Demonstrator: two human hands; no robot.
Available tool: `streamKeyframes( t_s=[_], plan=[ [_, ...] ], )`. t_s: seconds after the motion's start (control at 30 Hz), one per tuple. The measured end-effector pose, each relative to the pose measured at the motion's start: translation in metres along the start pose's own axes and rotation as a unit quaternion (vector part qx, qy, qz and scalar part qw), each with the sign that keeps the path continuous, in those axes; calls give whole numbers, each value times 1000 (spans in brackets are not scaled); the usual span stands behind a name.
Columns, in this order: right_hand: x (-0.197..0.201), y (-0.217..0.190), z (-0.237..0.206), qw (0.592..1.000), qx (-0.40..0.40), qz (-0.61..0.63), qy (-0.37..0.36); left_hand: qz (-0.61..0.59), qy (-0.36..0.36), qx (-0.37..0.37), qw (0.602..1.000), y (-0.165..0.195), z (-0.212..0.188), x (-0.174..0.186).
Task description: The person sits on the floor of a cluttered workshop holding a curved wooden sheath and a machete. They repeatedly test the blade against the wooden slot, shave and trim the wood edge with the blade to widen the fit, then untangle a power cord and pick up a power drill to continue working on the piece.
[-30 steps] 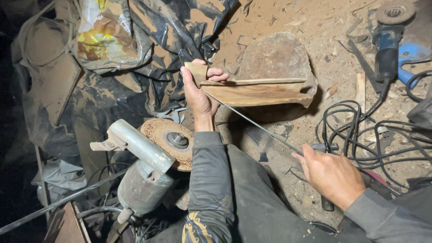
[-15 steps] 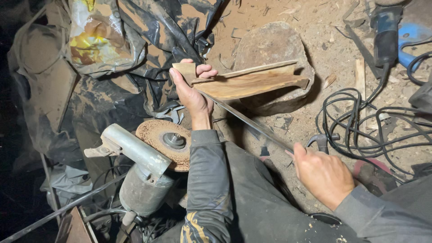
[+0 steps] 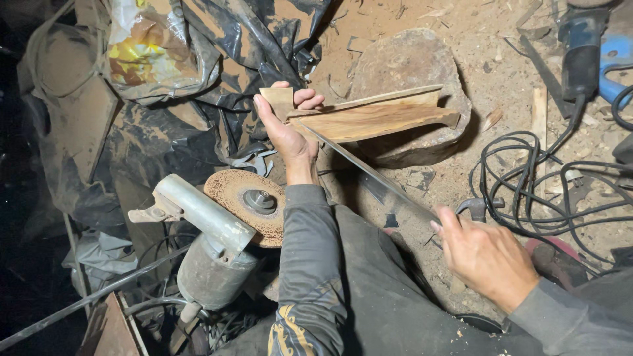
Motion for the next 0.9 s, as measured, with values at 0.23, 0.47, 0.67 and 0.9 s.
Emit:
streamKeyframes(
  t_s=[0.23, 0.47, 0.67, 0.9],
  plan=[
    [1, 3, 8, 999, -22, 24, -35, 16, -7, -5, 1000, -2, 3, 4],
    [-1, 5, 12, 996, -44, 24, -69, 18, -22, -16, 999, 1, 1, -1],
    [-2, 8, 15, 995, -49, 12, -85, 14, -26, -11, 1000, 2, 1, -5],
    [0, 9, 18, 995, -45, 26, -87, 14, -28, -17, 999, 2, 1, -6]
  ],
)
Point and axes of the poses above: each hand's wrist, its own z-axis towards the middle knuckle, its own x-axis out of the back of the hand, y = z × x, the point moved 10 cm from there along z, towards the middle knuckle, and after that the axes turned 6 degrees about -x, right-handed, at the moved point
